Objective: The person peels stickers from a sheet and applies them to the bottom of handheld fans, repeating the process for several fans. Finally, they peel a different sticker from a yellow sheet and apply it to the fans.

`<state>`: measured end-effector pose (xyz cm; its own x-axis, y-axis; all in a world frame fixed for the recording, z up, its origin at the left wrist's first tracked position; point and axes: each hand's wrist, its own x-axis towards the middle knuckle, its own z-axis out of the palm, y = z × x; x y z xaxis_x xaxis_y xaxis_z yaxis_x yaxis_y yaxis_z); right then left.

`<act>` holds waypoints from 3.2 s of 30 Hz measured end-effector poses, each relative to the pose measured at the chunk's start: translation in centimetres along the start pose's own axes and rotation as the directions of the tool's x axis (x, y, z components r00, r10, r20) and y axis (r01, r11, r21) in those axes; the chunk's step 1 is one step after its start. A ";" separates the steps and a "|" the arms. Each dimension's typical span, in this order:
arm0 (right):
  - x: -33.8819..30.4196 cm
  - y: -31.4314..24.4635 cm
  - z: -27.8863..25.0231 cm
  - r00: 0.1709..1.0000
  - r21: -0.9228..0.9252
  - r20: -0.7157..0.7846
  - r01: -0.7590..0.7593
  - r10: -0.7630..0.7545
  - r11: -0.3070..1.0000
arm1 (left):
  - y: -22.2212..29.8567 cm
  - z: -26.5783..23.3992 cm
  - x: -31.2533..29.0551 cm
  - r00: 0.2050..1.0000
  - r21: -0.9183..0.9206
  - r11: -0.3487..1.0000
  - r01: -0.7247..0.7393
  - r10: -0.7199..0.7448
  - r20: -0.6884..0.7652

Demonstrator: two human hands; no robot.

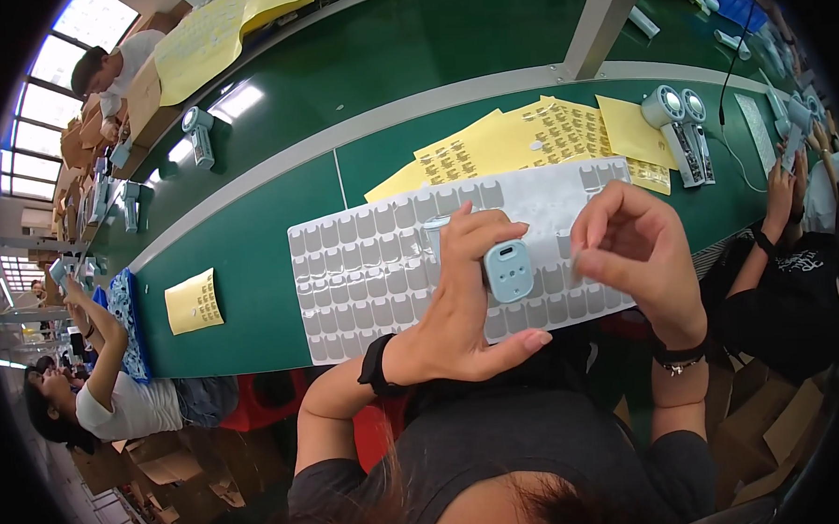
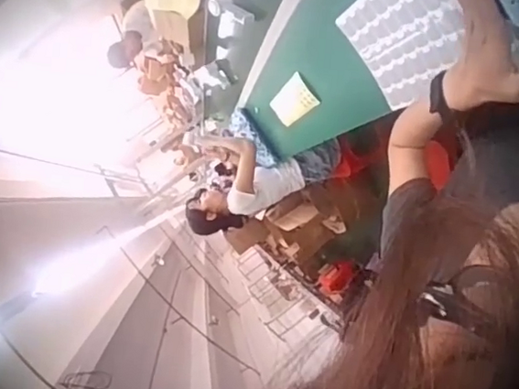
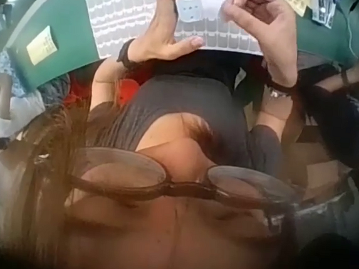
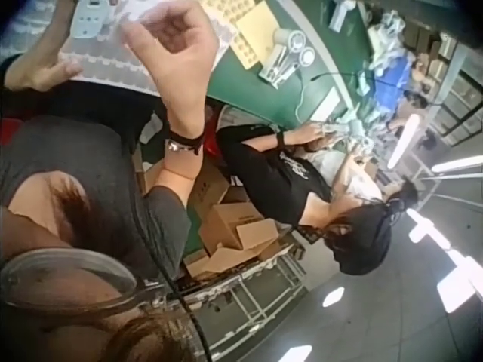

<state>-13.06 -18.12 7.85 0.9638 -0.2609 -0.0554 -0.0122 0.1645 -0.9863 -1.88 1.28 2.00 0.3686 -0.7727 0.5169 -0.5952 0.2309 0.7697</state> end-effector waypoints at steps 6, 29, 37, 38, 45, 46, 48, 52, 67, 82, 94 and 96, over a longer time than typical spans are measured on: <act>0.4 -1.6 1.9 0.981 -0.066 0.107 -0.154 0.161 0.986 | 0.1 1.7 -0.2 1.000 0.021 1.000 0.016 -0.016 -0.026; 0.8 -2.5 1.4 0.955 -0.236 0.117 -0.239 0.272 0.942 | 0.3 2.3 0.0 1.000 0.091 0.996 0.006 -0.003 -0.030; 0.4 -2.9 2.3 0.976 -0.359 0.003 -0.204 0.219 0.911 | 0.5 2.8 0.3 0.999 0.112 0.994 0.011 -0.006 -0.049; 0.2 -3.0 2.4 0.976 -0.358 0.000 -0.202 0.217 0.911 | 0.6 2.9 0.4 0.998 0.120 0.993 0.011 -0.004 -0.056; 0.2 -3.7 0.8 0.951 -0.698 -0.039 -0.247 0.308 0.672 | 0.6 0.7 1.0 0.967 0.271 0.939 -0.213 0.163 0.196; 0.6 -2.5 -0.3 0.951 -0.697 -0.042 -0.248 0.308 0.672 | 0.6 0.1 1.7 0.943 0.254 0.929 -0.268 0.199 0.267; 1.8 1.8 -2.8 0.931 -0.265 0.132 -0.298 0.341 0.917 | -0.1 -1.9 3.7 0.902 0.313 0.888 -0.337 0.209 0.379; 3.2 6.4 -6.5 0.953 -0.274 -0.266 -0.220 0.146 0.936 | -6.4 -7.2 8.6 0.855 0.565 0.698 -0.440 0.132 0.502; 3.1 11.9 -8.1 0.772 -0.906 -0.278 -0.014 -0.571 0.423 | -22.4 -16.0 9.5 0.980 0.987 -0.075 0.141 -0.129 -0.150; 3.6 12.0 -7.8 0.739 -0.865 -0.332 0.009 -0.586 0.502 | -25.9 -24.0 5.2 0.588 0.658 -0.028 0.752 -0.424 -0.689; 2.8 10.9 -8.4 0.862 -0.072 -0.473 0.170 -0.184 0.983 | -9.5 -10.1 6.5 0.876 0.129 0.991 0.029 0.037 -0.481; 2.1 9.4 -7.6 0.894 -0.013 -0.439 0.100 -0.095 0.995 | -8.2 -6.3 5.2 0.926 -0.068 0.996 -0.054 0.024 -0.376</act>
<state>-13.19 -24.32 -2.69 0.7455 -0.6661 -0.0237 0.0808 0.1256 -0.9888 9.39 -0.88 0.72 0.5956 -0.4876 0.6383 -0.5641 0.3118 0.7646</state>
